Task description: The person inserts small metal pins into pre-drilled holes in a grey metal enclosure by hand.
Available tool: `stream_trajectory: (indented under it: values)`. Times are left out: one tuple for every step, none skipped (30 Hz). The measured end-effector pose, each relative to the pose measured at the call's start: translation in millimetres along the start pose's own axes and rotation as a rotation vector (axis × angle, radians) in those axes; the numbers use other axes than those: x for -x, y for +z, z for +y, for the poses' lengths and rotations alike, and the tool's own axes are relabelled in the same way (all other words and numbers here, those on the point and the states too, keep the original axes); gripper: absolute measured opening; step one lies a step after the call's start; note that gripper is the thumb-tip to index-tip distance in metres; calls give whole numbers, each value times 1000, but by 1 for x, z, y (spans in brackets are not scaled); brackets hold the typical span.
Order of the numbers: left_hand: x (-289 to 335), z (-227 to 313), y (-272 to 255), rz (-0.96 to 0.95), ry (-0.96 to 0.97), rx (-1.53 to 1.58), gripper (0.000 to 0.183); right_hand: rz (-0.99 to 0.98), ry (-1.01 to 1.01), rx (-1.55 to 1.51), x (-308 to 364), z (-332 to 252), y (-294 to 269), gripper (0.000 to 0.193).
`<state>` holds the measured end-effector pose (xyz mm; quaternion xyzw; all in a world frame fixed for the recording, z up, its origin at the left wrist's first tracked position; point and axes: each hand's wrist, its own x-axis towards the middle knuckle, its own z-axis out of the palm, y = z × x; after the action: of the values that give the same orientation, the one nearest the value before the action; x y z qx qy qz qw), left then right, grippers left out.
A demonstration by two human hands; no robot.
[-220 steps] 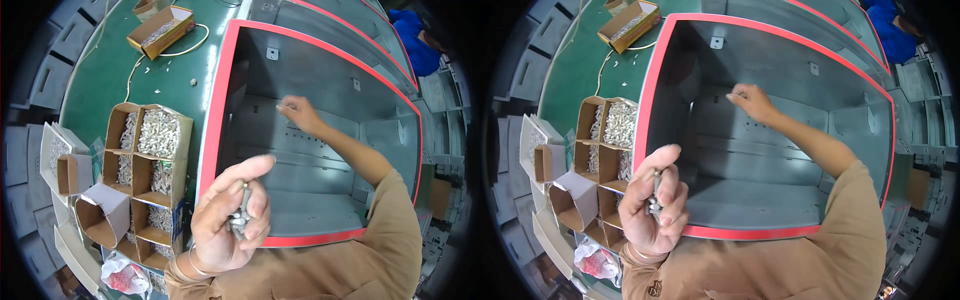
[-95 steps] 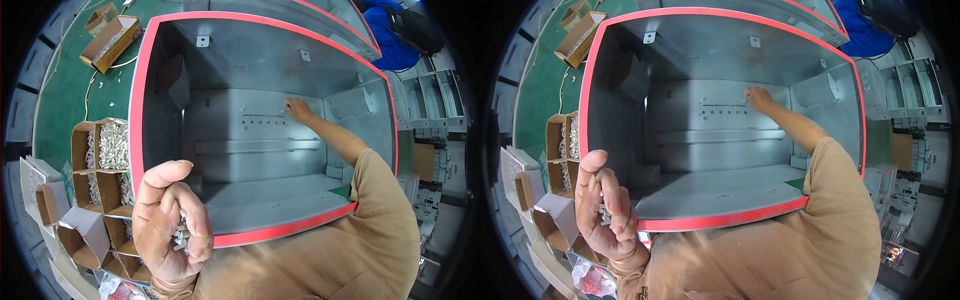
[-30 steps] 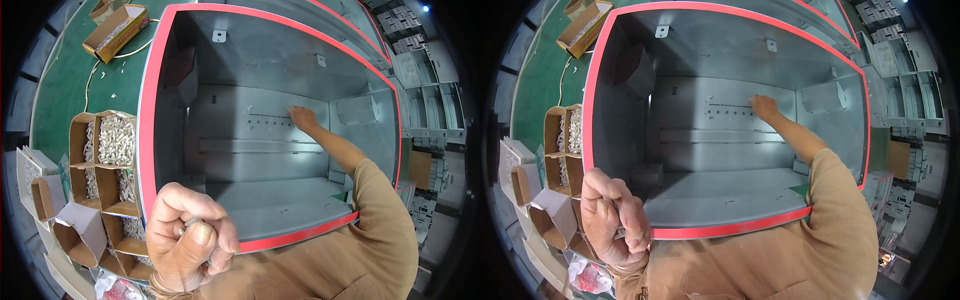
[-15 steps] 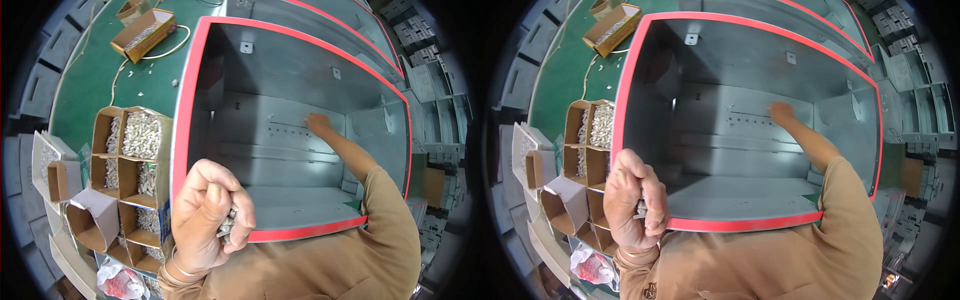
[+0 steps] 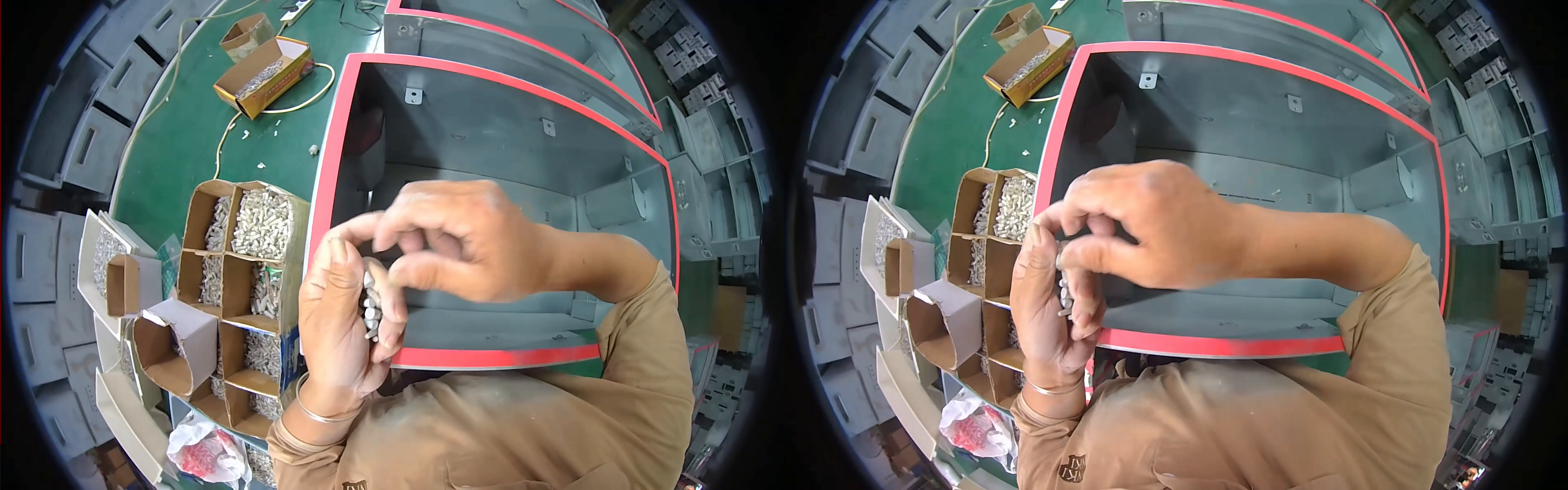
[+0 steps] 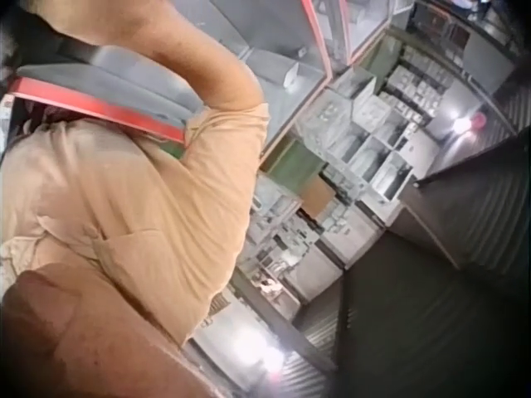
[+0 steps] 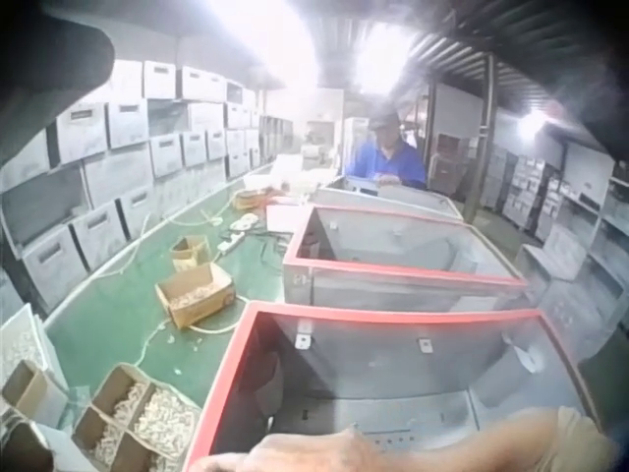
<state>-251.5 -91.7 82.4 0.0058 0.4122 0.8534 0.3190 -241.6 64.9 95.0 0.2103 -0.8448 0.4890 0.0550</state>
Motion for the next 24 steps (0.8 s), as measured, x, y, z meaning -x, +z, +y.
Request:
stream_trajectory:
  values:
    - [-2, 0, 3, 6, 54, -61, 38, -8, 28, 6, -1, -5, 4, 15]
    - [-1, -3, 3, 0, 88, -69, 39, -1, 38, 8, 2, -6, 9, 15]
    - [-1, -5, 3, -5, 121, -75, 41, -3, 33, 11, 2, -9, 9, 15]
    - [1, -6, 5, -1, 122, -71, 41, -34, 38, 51, 3, -12, 8, 15]
    - [2, -7, 8, -10, 134, -118, 42, -66, 44, 91, 5, -15, 6, 16]
    - [3, -8, 8, -20, 143, -165, 43, -108, 58, 134, 5, -20, 3, 12]
    - [3, -8, 4, -108, 112, -217, 43, -110, 72, 136, 6, -23, -1, 12]
    - [4, -9, 3, -120, 95, -250, 42, -136, 76, 156, 7, -26, -4, 12]
    - [5, -7, 4, -132, 78, -283, 41, -163, 81, 174, 9, -26, -6, 14]
    - [6, -6, 5, -158, 57, -288, 40, -148, 0, 221, 11, -20, -10, 11]
    - [7, -5, 3, -182, 37, -294, 38, -106, -18, 208, 15, -11, -14, 8]
    - [8, -4, -2, -198, 39, -324, 35, -76, 196, 24, 21, -6, -19, 8]
    - [8, -3, 2, -134, 52, -304, 29, -37, 414, -154, 28, 0, -28, 11]
    - [7, -5, -2, -166, 56, -274, 28, 24, 477, -120, 38, 20, -36, 12]
    - [5, -7, -5, -210, 55, -243, 27, 96, 544, -78, 55, 47, -43, 13]
    - [5, -7, -2, -182, 58, -271, 27, 114, 648, -8, 75, 80, -46, 13]
    - [4, -8, 0, -198, 50, -263, 27, 139, 757, 68, 101, 111, -49, 14]
    - [7, -7, 0, -207, 70, -274, 27, 87, 774, 242, 126, 141, -47, 15]
    - [8, -6, -2, -217, 86, -281, 27, 32, 792, 416, 153, 169, -45, 16]
    - [10, -4, -1, -203, 59, -262, 27, 22, 774, 496, 177, 189, -41, 15]
    - [11, -4, 0, -189, 54, -256, 28, 9, 752, 572, 196, 205, -38, 14]
    - [11, -4, 0, -174, 49, -269, 29, 8, 758, 570, 210, 215, -35, 14]
    - [11, -4, -1, -158, 44, -282, 30, -21, 795, 585, 219, 220, -31, 13]
    - [10, -5, -1, -158, 37, -282, 30, -49, 834, 601, 228, 225, -29, 12]
